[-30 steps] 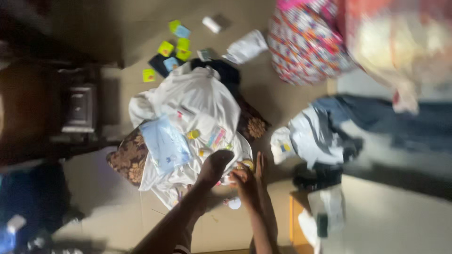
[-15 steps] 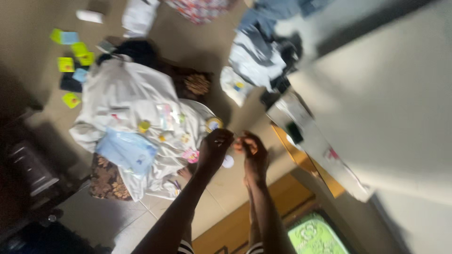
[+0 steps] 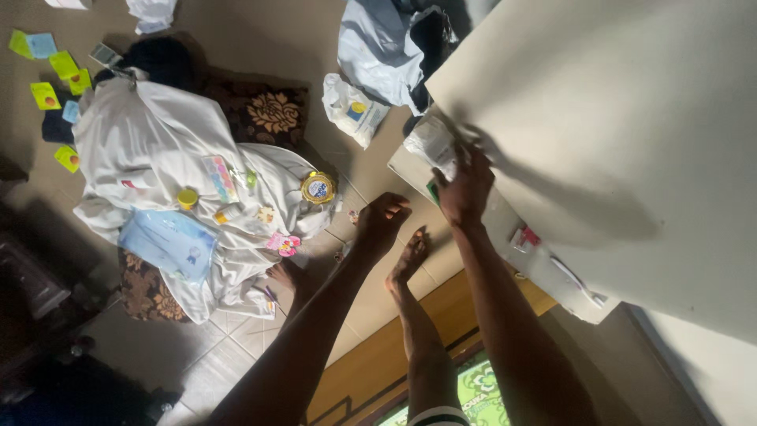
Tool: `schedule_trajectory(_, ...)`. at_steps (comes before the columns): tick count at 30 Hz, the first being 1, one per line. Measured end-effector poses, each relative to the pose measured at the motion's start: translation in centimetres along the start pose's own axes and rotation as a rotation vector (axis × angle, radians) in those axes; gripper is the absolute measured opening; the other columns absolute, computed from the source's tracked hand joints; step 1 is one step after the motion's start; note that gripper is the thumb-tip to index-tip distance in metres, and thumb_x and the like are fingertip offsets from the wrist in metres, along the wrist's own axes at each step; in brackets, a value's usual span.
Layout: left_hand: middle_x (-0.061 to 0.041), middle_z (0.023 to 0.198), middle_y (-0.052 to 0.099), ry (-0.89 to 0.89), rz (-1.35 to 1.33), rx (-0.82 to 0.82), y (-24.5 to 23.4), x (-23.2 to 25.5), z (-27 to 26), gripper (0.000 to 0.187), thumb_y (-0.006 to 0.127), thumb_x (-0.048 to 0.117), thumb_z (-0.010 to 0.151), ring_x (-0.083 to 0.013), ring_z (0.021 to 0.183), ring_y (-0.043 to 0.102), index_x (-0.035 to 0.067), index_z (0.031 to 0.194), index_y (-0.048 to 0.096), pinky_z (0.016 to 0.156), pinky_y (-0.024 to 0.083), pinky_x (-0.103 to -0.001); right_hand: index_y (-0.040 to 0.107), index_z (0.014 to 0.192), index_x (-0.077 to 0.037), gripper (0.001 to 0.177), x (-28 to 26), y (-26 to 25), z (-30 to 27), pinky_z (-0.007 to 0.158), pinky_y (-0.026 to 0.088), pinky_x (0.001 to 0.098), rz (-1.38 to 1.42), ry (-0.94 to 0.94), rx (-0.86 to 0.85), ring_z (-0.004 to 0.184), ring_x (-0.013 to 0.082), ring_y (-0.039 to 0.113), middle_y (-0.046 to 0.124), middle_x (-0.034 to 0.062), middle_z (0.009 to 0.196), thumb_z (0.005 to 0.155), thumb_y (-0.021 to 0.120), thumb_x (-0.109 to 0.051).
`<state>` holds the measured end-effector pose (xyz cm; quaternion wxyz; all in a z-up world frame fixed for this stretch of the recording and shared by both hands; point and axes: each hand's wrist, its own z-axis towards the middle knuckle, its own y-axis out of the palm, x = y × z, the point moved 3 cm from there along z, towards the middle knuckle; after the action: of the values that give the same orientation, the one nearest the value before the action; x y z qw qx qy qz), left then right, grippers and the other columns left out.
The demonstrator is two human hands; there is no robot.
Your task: The person unpacks a backpack and sorts various items on a bed and floor, including clothes, shoes, and small containers. They remove shoes from plastic bags, place them on the floor, and move clothing and other objects between the bed and the floor.
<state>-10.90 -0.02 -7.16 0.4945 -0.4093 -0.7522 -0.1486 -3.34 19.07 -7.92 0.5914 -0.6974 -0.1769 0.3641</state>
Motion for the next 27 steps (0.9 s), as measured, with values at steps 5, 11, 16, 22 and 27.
schedule_trajectory(5, -0.009, 0.108, 0.077, -0.067, -0.028, 0.038, 2.3, 0.4, 0.8, 0.025, 0.070, 0.022, 0.093, -0.0210, 0.101, 0.074, 0.005, 0.111, 0.071, 0.090, 0.058, -0.035, 0.053, 0.145, -0.003, 0.075, -1.4, -0.7, 1.7, 0.096, 0.043, 0.0530, -0.054, -0.114, -0.060, 0.130, 0.0394, 0.051, 0.058, 0.0198, 0.136, 0.076, 0.079, -0.017)
schedule_trajectory(11, -0.011, 0.117, 0.073, -0.197, -0.145, 0.166, 0.9, 4.3, 1.7, 0.048, 0.074, 0.019, 0.089, -0.0259, 0.103, 0.073, 0.008, 0.133, 0.058, 0.090, 0.058, -0.035, 0.051, 0.141, -0.002, 0.067, -5.2, -5.5, 2.5, 0.112, 0.048, 0.0489, 0.362, -0.210, 0.070, 0.129, 0.0335, 0.057, 0.061, 0.0168, 0.133, 0.080, 0.077, -0.001)
schedule_trajectory(16, -0.014, 0.152, 0.053, 0.194, -0.370, 0.205, -4.6, 9.4, -0.2, 0.067, 0.056, -0.002, 0.085, -0.0267, 0.138, 0.055, 0.009, 0.150, 0.049, 0.106, 0.054, -0.039, 0.042, 0.137, -0.001, 0.070, -11.1, -9.4, -1.1, 0.111, 0.047, 0.0413, 0.945, 0.085, -0.139, 0.131, 0.0267, 0.062, 0.062, 0.0155, 0.134, 0.082, 0.085, -0.008)
schedule_trajectory(22, -0.018, 0.147, 0.057, 0.394, -0.002, 0.212, -12.7, 9.7, -4.7, 0.066, 0.071, -0.001, 0.083, -0.0337, 0.136, 0.054, 0.007, 0.145, 0.053, 0.112, 0.047, -0.044, 0.040, 0.137, 0.000, 0.075, -17.7, -7.6, -4.0, 0.111, 0.053, 0.0429, 1.217, 0.169, -0.253, 0.126, 0.0276, 0.061, 0.058, 0.0185, 0.132, 0.077, 0.086, -0.007)
schedule_trajectory(27, -0.021, 0.132, 0.065, 0.272, 0.115, 0.313, -20.3, 2.6, -7.6, 0.053, 0.072, 0.002, 0.085, -0.0381, 0.122, 0.062, 0.005, 0.137, 0.060, 0.103, 0.051, -0.045, 0.030, 0.151, -0.009, 0.091, -24.6, -3.8, -5.6, 0.098, 0.058, 0.0367, 1.314, 0.072, -0.546, 0.122, 0.0214, 0.062, 0.056, 0.0101, 0.135, 0.077, 0.083, -0.009)
